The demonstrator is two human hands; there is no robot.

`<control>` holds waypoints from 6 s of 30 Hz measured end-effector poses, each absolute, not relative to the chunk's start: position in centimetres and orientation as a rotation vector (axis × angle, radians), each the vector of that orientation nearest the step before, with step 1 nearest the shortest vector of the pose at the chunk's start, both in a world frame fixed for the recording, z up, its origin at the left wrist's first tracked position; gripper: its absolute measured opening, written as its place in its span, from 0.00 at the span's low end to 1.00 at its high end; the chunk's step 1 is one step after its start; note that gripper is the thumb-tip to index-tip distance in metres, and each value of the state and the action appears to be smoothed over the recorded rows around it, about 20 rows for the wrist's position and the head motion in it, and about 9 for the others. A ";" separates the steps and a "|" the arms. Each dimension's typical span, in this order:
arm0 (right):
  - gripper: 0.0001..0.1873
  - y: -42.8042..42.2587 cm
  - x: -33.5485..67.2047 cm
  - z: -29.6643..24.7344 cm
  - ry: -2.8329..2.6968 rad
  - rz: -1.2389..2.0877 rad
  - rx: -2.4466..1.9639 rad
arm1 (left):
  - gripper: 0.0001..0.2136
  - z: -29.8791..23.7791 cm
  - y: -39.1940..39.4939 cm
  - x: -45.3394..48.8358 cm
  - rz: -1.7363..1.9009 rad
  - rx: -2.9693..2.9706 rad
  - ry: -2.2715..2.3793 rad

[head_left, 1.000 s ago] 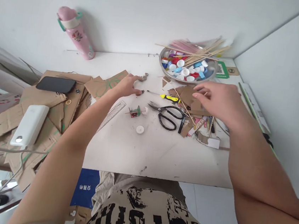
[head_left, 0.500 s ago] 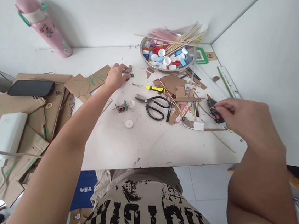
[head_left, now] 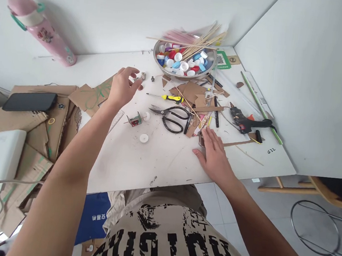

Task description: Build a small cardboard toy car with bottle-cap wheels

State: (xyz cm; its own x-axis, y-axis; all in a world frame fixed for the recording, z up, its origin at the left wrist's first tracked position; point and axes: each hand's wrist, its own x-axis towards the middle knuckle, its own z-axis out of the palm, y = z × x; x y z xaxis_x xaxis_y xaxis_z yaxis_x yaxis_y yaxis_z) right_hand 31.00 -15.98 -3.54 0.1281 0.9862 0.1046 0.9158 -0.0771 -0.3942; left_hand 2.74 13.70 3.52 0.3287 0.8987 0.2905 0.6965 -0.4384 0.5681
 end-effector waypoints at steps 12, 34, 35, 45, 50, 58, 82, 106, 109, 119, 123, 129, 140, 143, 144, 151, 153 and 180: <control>0.15 -16.9 36.5 -2.4 -1.617 -0.152 -1.994 | 0.12 4.3 8.0 -0.5 1.165 2.118 1.231; 0.03 -8.4 33.9 3.2 -1.963 0.545 -2.060 | 0.12 0.6 4.1 -3.2 1.280 1.848 1.278; 0.03 -8.9 33.4 3.1 -1.958 0.548 -2.058 | 0.12 0.6 4.1 -3.2 1.278 1.854 1.266; 0.06 -5.3 32.7 6.8 -1.783 0.580 -1.841 | 0.12 0.3 3.7 -3.2 1.253 1.902 1.235; 0.09 3.4 27.8 6.4 -1.936 0.560 -1.694 | 0.11 0.2 3.9 -3.5 1.237 1.979 1.279; 0.19 14.2 21.2 3.6 -2.111 0.486 -1.851 | 0.10 0.0 4.2 -4.0 1.244 2.024 1.319; 0.22 12.0 22.5 2.3 -2.096 0.394 -1.773 | 0.10 0.0 3.8 -3.8 1.254 2.121 1.283; 0.22 4.5 35.8 1.3 -2.054 0.188 -2.253 | 0.11 0.4 4.1 -3.7 1.188 2.071 1.351; 0.12 4.9 37.3 1.7 -2.134 0.127 -2.230 | 0.11 0.5 4.1 -3.7 1.186 2.075 1.343; 0.13 3.4 39.1 7.9 -1.882 0.241 -2.271 | 0.11 0.6 4.1 -3.7 1.198 2.088 1.320; 0.11 3.4 39.5 7.5 -1.821 0.310 -2.229 | 0.10 0.7 4.1 -3.7 1.191 2.095 1.316; 0.25 3.1 38.1 3.6 -1.938 0.307 -2.171 | 0.10 0.8 4.1 -3.7 1.151 2.127 1.333; 0.24 4.9 36.5 2.6 -2.042 0.086 -2.436 | 0.11 0.9 4.1 -3.7 1.092 2.154 1.384; 0.32 4.8 36.1 3.0 -2.027 0.143 -2.431 | 0.11 0.8 4.0 -3.7 1.096 2.161 1.367; 0.38 4.7 35.6 3.1 -2.032 0.169 -2.429 | 0.11 0.8 4.0 -3.7 1.096 2.165 1.360; 0.38 5.4 32.0 4.7 -2.165 0.229 -2.559 | 0.11 0.8 4.1 -3.8 1.084 2.172 1.357; 0.32 5.4 32.1 5.0 -2.283 0.143 -2.564 | 0.10 0.8 4.1 -3.9 1.077 2.170 1.368; 0.26 1.5 36.0 4.8 -2.056 0.122 -2.197 | 0.11 0.7 4.1 -3.7 1.054 2.157 1.337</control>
State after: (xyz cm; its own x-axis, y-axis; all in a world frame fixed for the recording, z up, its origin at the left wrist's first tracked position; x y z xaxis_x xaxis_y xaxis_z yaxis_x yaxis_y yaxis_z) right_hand 36.02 1.46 4.80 0.0685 0.9972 0.0301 0.9867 -0.0633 -0.1497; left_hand -3.69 4.07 0.73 0.2620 0.8816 0.3927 0.5874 -0.4685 0.6599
